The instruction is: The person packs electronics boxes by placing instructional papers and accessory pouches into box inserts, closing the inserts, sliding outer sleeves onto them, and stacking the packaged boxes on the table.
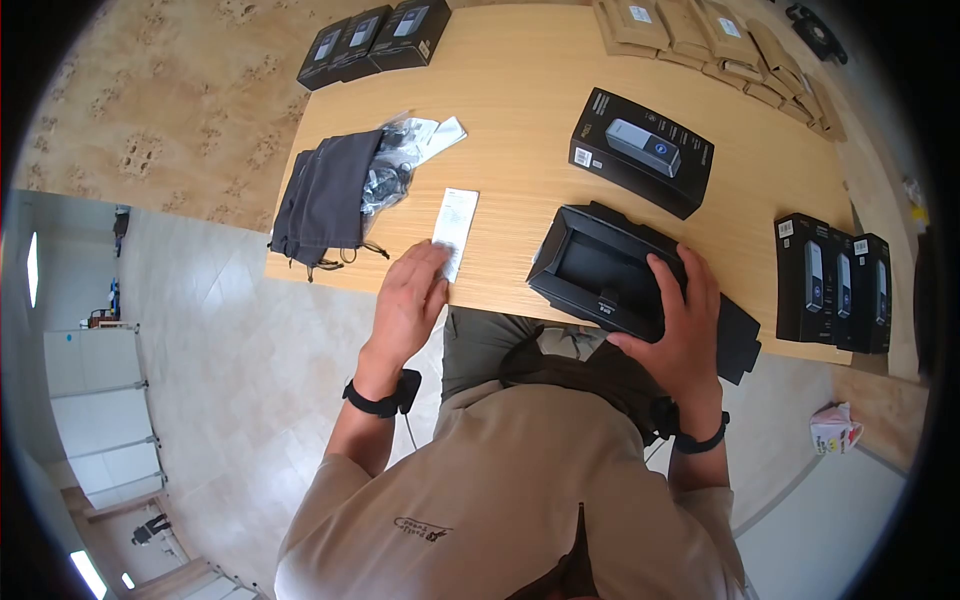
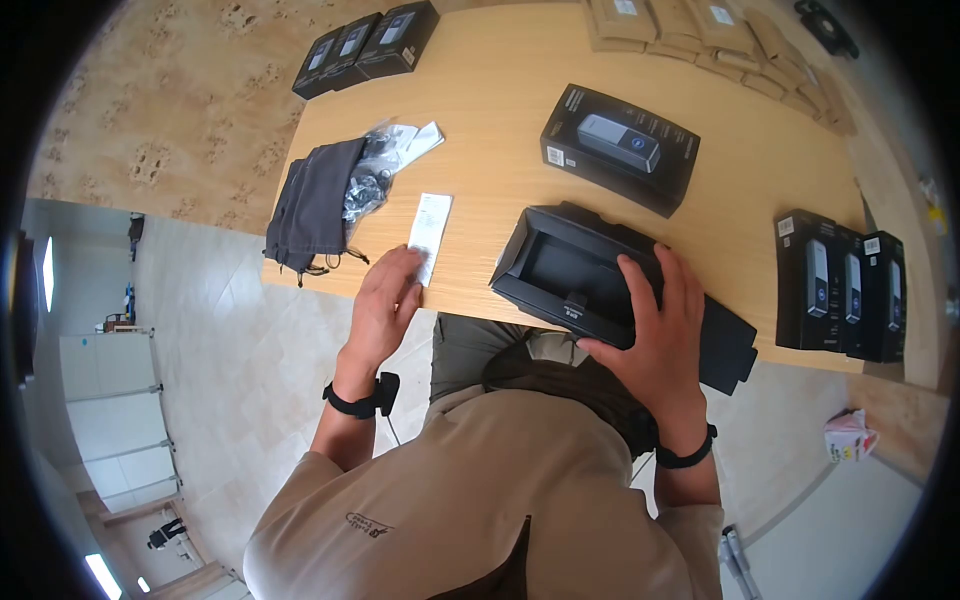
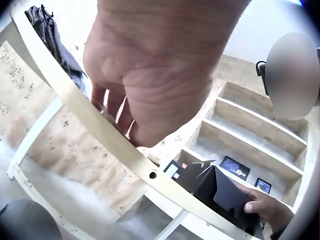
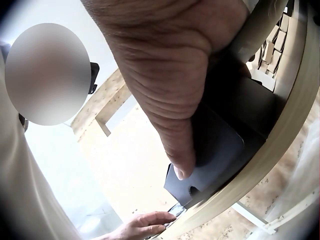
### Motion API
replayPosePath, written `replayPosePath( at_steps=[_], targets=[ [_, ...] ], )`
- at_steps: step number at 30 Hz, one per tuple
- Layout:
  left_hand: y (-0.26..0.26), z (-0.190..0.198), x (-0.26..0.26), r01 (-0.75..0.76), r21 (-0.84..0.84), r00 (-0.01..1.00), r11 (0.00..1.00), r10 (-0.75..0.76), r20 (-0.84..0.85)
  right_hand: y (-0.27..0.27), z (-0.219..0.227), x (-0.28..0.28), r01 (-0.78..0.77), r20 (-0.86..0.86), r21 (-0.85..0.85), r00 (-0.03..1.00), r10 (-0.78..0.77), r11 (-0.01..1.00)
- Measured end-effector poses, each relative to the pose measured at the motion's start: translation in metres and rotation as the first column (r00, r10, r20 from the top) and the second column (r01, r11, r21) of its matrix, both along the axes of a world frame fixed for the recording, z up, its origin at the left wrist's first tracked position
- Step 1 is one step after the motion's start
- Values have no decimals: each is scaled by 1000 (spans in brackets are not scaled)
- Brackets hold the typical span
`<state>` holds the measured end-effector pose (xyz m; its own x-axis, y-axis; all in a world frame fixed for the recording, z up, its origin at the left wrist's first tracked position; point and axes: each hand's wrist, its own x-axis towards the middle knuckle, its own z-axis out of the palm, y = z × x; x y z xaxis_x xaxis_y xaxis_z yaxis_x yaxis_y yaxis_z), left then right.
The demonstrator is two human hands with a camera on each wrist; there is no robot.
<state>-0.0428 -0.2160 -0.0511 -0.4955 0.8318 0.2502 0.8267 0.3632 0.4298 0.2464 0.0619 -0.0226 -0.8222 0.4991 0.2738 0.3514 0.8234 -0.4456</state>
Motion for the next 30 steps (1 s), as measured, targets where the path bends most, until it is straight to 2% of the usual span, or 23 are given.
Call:
replayPosePath(
  at_steps=[1, 2, 4, 6, 9, 11, 12, 14, 18, 20, 22, 24, 26, 30],
  targets=[
    [-1, 5, 7, -82, 70, 996, 994, 79, 46, 0, 0, 0, 1, 0, 5, 1000, -1, 1000],
    [-5, 5, 9, -83, 69, 996, 994, 80, 46, 0, 0, 0, 0, 0, 4, 1000, 0, 1000],
    [-14, 3, 9, -151, 45, 984, 987, 155, -90, 0, 1, 1, -4, 0, 7, 1000, 4, 1000],
    [-22, -2, 7, -97, 27, 986, 995, 100, -136, 0, 2, 0, -9, -2, 12, 1000, 9, 1000],
    [-29, -7, 8, -135, 62, 981, 989, 142, -133, 0, 2, 0, -10, -6, 13, 1000, 10, 1000],
    [-30, -15, 3, -175, 157, 964, 972, 202, -174, -1, 2, -1, -6, -5, 12, 1000, 6, 1000],
    [-29, -17, 2, -175, 158, 964, 972, 202, -175, -1, 2, -1, -4, -3, 12, 1000, 4, 1000],
    [-19, -18, -1, -329, 271, 921, 905, 371, -121, -1, 2, -1, -2, 0, 17, 1000, 2, 1000],
    [9, -5, -2, -311, 260, 912, 914, 364, -189, 0, 2, 0, -5, 3, 25, 1000, 5, 1000],
    [28, 5, 7, -254, 39, 927, 967, 254, -275, 0, 2, 1, -4, 5, 31, 1000, 3, 1000],
    [35, -4, 11, -238, 85, 939, 968, 252, -233, 1, 2, 1, -15, -3, 27, 1000, 15, 1000],
    [37, -9, 19, -132, 59, 957, 989, 143, -251, 0, 2, 0, -2, -9, 16, 1000, 2, 1000],
    [33, -1, 26, -115, 41, 965, 992, 122, -232, -1, 1, 2, -3, -4, -1, 1000, 3, 1000],
    [0, 3, 25, 88, 38, 983, 995, -81, -164, 0, 0, 1, -3, 1, -9, 1000, 3, 1000]
  ],
)
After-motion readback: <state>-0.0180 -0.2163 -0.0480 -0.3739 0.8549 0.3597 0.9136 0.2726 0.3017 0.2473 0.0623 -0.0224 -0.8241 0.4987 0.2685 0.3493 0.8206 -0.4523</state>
